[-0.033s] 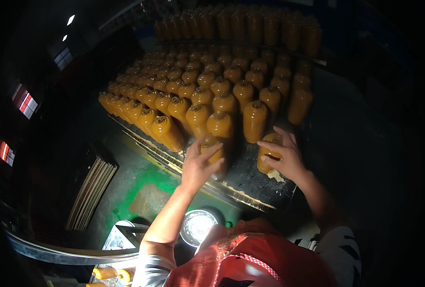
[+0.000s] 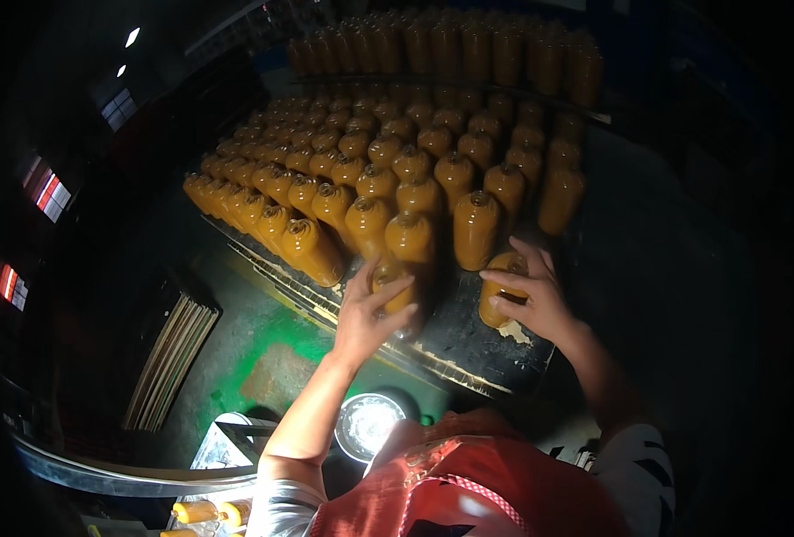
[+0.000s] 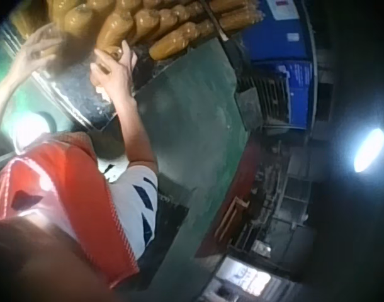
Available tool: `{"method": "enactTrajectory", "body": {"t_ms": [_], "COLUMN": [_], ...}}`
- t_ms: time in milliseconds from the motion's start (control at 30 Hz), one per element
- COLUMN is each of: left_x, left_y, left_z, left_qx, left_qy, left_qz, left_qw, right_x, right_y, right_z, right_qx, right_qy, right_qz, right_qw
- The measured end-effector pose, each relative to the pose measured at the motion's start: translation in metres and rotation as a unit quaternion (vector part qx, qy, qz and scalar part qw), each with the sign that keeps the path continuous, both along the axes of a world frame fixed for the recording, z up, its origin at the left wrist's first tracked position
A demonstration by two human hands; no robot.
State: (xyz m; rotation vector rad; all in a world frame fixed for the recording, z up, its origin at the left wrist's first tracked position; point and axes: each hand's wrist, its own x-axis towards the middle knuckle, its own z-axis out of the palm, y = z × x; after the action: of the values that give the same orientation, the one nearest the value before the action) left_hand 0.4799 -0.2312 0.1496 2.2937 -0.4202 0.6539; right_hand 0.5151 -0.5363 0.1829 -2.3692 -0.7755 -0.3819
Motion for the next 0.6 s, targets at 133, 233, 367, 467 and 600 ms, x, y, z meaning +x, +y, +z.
{"method": "enactTrajectory", "body": {"t_ms": [133, 233, 367, 467, 600], "left_x": [0.004, 0.044, 0.098, 0.116, 0.118], "left_y": [0.03, 0.037, 0.019, 0.013, -0.002], "left_z": [0.008, 0.034, 0.053, 0.051, 0.053], "left_qx": [-0.142, -0.19, 0.119, 0.169, 0.198], "left_qy": [0.034, 0.075, 0.12, 0.157, 0.183], "left_qz": [-0.093, -0.085, -0.112, -0.157, -0.151], "left_qw": [0.985, 0.975, 0.979, 0.96, 0.951], "right_x": [0.042, 0.095, 0.152, 0.164, 0.164], "right_y": [-0.019, -0.008, 0.018, 0.03, 0.027], "right_z": [0.025, 0.035, 0.017, 0.009, 0.002], "right_qx": [0.121, 0.045, -0.051, -0.098, -0.094], "right_qy": [0.059, 0.045, 0.078, 0.089, 0.07], "right_qz": [0.068, 0.042, 0.137, 0.167, 0.164], "right_qw": [0.989, 0.997, 0.986, 0.977, 0.979]}}
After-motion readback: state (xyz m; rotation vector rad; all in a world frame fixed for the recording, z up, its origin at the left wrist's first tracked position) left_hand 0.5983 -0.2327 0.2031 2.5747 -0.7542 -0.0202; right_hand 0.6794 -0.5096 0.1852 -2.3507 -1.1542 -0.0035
